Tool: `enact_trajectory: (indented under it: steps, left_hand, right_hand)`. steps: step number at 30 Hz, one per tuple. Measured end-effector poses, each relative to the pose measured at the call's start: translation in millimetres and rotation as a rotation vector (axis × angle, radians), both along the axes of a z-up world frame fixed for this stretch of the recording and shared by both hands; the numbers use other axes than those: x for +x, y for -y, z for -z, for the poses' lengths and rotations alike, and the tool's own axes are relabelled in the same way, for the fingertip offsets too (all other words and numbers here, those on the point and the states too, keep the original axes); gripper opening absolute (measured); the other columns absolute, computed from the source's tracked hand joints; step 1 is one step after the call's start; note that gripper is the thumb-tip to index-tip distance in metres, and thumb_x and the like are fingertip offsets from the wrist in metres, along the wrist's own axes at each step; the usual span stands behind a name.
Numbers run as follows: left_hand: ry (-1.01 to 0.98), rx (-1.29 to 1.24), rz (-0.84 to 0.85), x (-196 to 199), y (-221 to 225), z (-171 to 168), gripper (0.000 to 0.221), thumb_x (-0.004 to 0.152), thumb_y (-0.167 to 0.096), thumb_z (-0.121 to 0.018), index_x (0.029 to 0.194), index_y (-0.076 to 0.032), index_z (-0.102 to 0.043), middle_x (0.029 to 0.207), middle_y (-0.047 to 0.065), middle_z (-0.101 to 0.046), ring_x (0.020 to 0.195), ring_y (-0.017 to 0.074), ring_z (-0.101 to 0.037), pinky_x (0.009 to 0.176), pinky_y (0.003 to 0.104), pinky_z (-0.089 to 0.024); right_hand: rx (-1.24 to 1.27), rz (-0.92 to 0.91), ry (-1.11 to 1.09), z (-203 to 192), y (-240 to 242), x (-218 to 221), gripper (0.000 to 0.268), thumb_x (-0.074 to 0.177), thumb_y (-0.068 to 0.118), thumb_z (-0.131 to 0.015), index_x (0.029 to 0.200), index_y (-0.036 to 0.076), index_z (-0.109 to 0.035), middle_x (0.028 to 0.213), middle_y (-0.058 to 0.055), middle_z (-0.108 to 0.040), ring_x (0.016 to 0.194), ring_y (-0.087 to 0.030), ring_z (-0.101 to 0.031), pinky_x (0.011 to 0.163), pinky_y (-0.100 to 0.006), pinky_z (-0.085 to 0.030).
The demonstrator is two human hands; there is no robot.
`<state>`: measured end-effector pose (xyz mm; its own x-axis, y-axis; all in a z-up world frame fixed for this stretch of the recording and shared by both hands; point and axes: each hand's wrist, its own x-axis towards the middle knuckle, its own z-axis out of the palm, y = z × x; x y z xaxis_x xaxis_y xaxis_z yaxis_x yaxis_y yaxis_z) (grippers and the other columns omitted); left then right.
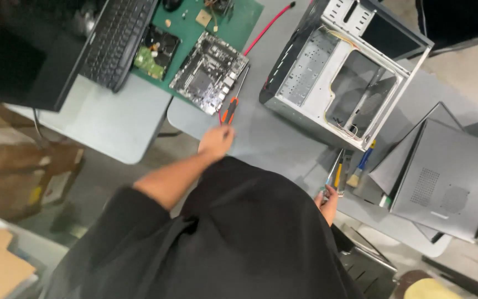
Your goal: Inspecting and removing a motherboard from a computer case at a repair station.
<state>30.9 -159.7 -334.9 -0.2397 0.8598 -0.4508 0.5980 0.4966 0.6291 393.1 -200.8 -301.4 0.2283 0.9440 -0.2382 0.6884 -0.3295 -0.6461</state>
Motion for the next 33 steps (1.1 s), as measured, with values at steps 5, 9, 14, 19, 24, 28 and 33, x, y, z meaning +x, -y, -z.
enact_trajectory:
  steps: [5, 9, 14, 19, 24, 28, 33]
  left_hand:
    - [-0.063, -0.038, -0.024, -21.4, -1.0, -18.3, 0.031, 0.088, -0.038, -0.041, 0.092, -0.018, -0.063, 0.087, 0.008, -0.067, 0.087, 0.0292, -0.064, 0.077, 0.043, -0.051]
    - [-0.350, 0.077, -0.219, -70.7, -44.7, -12.4, 0.027, 0.090, -0.035, -0.042, 0.083, -0.016, -0.061, 0.074, 0.008, -0.064, 0.074, 0.0286, -0.065, 0.069, 0.043, -0.052]
    - [-0.494, 0.191, -0.155, -123.8, -86.0, -31.8, 0.018, 0.088, -0.028, -0.049, 0.102, -0.018, -0.056, 0.098, 0.003, -0.052, 0.091, 0.0255, -0.057, 0.074, 0.040, -0.051]
    - [-0.454, 0.118, -0.017, -124.8, -112.7, -53.2, 0.057, 0.091, -0.039, -0.049, 0.134, -0.005, -0.032, 0.133, 0.021, -0.035, 0.124, 0.0366, -0.038, 0.100, 0.048, -0.036]
    - [-0.475, -0.110, 0.116, -112.7, -103.3, -63.6, 0.091, 0.076, -0.056, -0.056, 0.143, -0.010, -0.016, 0.143, 0.024, -0.022, 0.133, 0.0363, -0.023, 0.109, 0.048, -0.020]
    - [-0.554, -0.097, 0.161, -122.3, -112.3, -41.6, 0.087, 0.079, -0.059, -0.050, 0.144, -0.012, -0.016, 0.143, 0.020, -0.025, 0.132, 0.0325, -0.027, 0.105, 0.047, -0.027]
    - [-0.547, 0.026, 0.133, -128.2, -112.9, -46.2, 0.092, 0.071, -0.062, -0.058, 0.138, -0.008, -0.025, 0.128, 0.021, -0.040, 0.118, 0.0359, -0.040, 0.091, 0.046, -0.040]
  right_hand:
    - [-0.004, -0.119, 0.233, 8.3, -19.3, -19.6, 0.041, 0.084, 0.006, -0.057, 0.123, 0.006, -0.046, 0.106, -0.017, -0.052, 0.099, -0.034, -0.055, 0.079, -0.040, -0.052]
    - [0.018, -0.145, 0.376, 8.1, -26.9, -34.3, 0.041, 0.084, 0.010, -0.057, 0.123, 0.011, -0.043, 0.097, -0.012, -0.049, 0.090, -0.032, -0.058, 0.074, -0.041, -0.052]
    - [0.112, -0.072, 0.295, 37.7, -29.6, -27.2, 0.042, 0.084, 0.008, -0.058, 0.123, 0.008, -0.043, 0.099, -0.013, -0.045, 0.093, -0.033, -0.056, 0.078, -0.040, -0.050]
    - [0.074, 0.085, 0.289, 31.6, -29.1, -39.6, 0.047, 0.079, 0.010, -0.059, 0.123, 0.004, -0.044, 0.108, -0.016, -0.041, 0.098, -0.036, -0.055, 0.082, -0.041, -0.050]
    - [0.015, 0.187, 0.342, 33.6, -18.2, -41.9, 0.055, 0.073, 0.017, -0.063, 0.125, 0.012, -0.046, 0.116, -0.015, -0.042, 0.099, -0.031, -0.056, 0.088, -0.041, -0.047]
    - [0.020, 0.282, 0.367, 14.9, -20.4, -60.1, 0.052, 0.074, 0.018, -0.063, 0.123, 0.011, -0.048, 0.119, -0.016, -0.044, 0.112, -0.035, -0.050, 0.094, -0.043, -0.042]
    - [0.372, 0.185, 0.416, 1.6, -4.9, -88.1, 0.050, 0.070, 0.014, -0.054, 0.119, 0.004, -0.048, 0.104, -0.014, -0.046, 0.098, -0.033, -0.042, 0.094, -0.047, -0.027]
